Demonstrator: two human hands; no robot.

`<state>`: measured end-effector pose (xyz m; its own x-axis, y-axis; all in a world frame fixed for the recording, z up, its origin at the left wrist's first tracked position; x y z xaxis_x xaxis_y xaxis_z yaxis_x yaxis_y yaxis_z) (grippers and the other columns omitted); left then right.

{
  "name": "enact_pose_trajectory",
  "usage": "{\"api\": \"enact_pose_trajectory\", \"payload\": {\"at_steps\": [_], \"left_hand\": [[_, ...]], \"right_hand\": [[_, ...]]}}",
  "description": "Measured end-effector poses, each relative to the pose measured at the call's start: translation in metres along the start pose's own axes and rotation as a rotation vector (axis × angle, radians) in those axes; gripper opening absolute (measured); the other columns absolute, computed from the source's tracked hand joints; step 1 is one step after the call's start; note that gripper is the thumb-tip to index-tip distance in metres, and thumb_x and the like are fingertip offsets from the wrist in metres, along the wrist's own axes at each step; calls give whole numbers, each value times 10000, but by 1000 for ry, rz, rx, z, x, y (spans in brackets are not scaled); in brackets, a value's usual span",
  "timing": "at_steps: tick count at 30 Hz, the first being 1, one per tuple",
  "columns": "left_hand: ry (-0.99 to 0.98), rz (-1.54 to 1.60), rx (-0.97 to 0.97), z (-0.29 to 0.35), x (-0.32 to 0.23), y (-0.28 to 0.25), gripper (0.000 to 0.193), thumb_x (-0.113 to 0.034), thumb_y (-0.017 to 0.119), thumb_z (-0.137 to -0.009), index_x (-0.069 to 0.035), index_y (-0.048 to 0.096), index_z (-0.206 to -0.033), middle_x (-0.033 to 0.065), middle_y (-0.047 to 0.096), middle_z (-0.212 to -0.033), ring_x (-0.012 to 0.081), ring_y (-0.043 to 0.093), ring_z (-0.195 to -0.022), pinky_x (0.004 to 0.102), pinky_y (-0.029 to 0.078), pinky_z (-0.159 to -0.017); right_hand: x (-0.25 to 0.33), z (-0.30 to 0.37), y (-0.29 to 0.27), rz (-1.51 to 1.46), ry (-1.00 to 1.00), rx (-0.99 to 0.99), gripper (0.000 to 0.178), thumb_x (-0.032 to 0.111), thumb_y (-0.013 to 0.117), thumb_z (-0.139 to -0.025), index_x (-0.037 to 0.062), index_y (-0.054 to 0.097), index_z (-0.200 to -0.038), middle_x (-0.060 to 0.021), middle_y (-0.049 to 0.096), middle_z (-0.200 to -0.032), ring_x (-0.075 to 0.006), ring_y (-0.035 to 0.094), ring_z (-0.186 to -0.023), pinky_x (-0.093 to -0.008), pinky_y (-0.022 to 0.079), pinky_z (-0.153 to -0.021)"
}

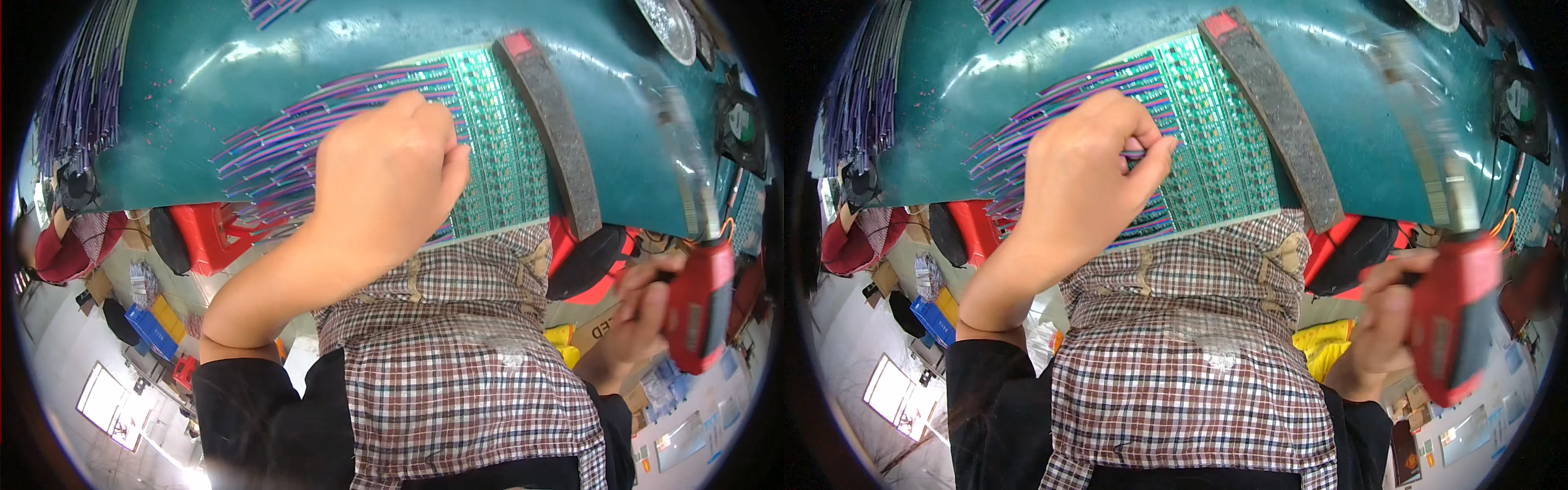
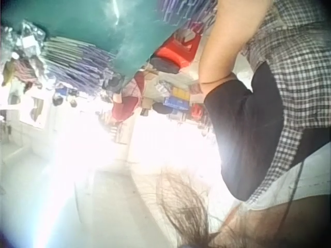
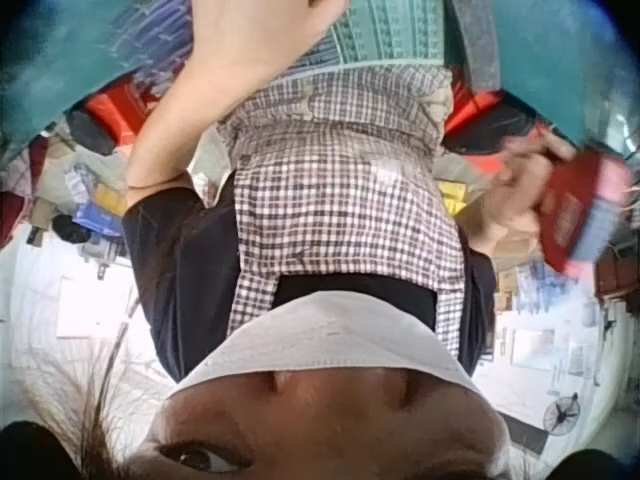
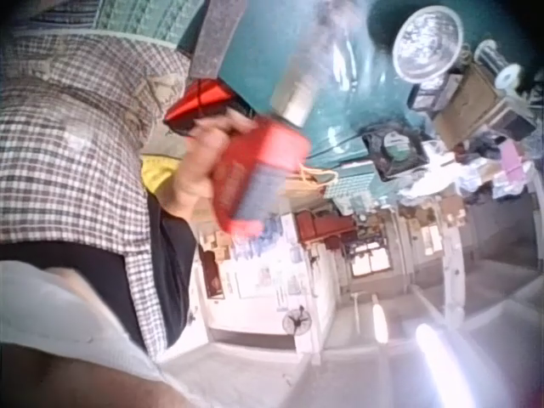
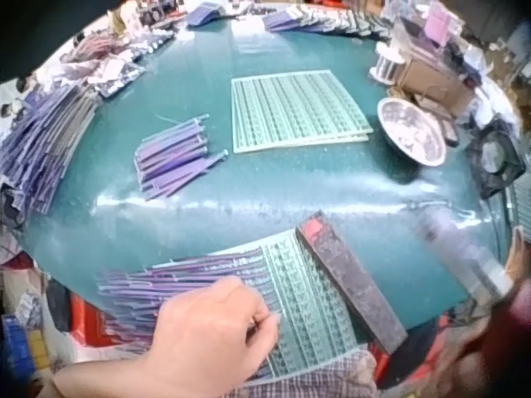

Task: The person solders multiple wire components onto a large electronic circuit board assembly using a soldering iron and solder.

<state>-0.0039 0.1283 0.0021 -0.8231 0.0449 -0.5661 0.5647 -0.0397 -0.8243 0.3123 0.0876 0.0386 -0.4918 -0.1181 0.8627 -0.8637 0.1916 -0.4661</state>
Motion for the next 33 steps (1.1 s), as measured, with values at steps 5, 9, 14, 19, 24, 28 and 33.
{"api": "enact_pose_trajectory", "payload": {"at_steps": [5,9,14,19,24,28,33], "left_hand": [[142,-120,-121,-18,0,-21,154,-158,780,-882,-50,674,-853,90,648,-815,279,648,-773,407,514,-717],[118,-278,-352,-71,50,-56,150,-185,757,-915,-52,692,-940,92,674,-863,255,680,-818,366,532,-740],[93,-163,-324,-97,63,-63,166,-104,790,-840,-30,649,-890,136,650,-846,315,652,-794,415,520,-721],[101,-241,-210,-79,69,-45,143,-171,756,-916,-55,702,-980,79,704,-899,217,697,-824,344,543,-756],[36,-153,-233,-71,59,-57,138,-161,762,-921,-53,733,-1002,57,724,-904,184,686,-782,318,543,-737],[-40,-13,-230,-66,39,-67,155,-9,767,-832,-23,684,-962,155,683,-913,307,691,-821,375,538,-722],[118,-147,-148,-67,49,-54,109,-128,757,-922,-51,739,-997,51,718,-899,162,671,-789,285,533,-738]], "right_hand": [[-5,-67,-27,-290,-113,-147,309,135,543,-1029,-60,595,-1262,-87,621,-834,-61,390,-487,-240,397,-543],[-10,-94,1,-64,58,-203,267,74,645,-995,-90,653,-1206,-56,634,-782,-43,421,-489,-239,395,-498],[-14,-77,2,-121,-11,-191,293,84,636,-998,-100,632,-1226,-60,637,-781,-33,410,-486,-229,386,-499],[-11,-68,-11,-129,-38,-187,295,64,612,-996,-115,619,-1231,-78,639,-788,-40,403,-482,-228,386,-496],[0,-76,-23,-152,-113,-194,314,92,581,-1016,-119,612,-1246,-104,647,-817,-51,406,-489,-232,384,-504],[-3,-91,-12,-188,-183,-221,309,105,613,-1013,-96,635,-1247,-86,635,-806,-56,409,-491,-238,380,-503],[-16,-89,0,-4,66,-88,284,70,638,-1017,-82,645,-1256,-61,624,-842,-30,430,-529,-237,378,-526]]}}
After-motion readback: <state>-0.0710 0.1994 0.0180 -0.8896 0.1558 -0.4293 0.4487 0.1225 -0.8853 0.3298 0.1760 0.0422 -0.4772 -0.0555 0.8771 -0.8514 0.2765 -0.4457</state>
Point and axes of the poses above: each hand's wrist, its own z-axis away from the middle knuckle, its own y-axis out of the palm, x = y × z, the point moved 7 cm from there along -z, towards the middle knuckle
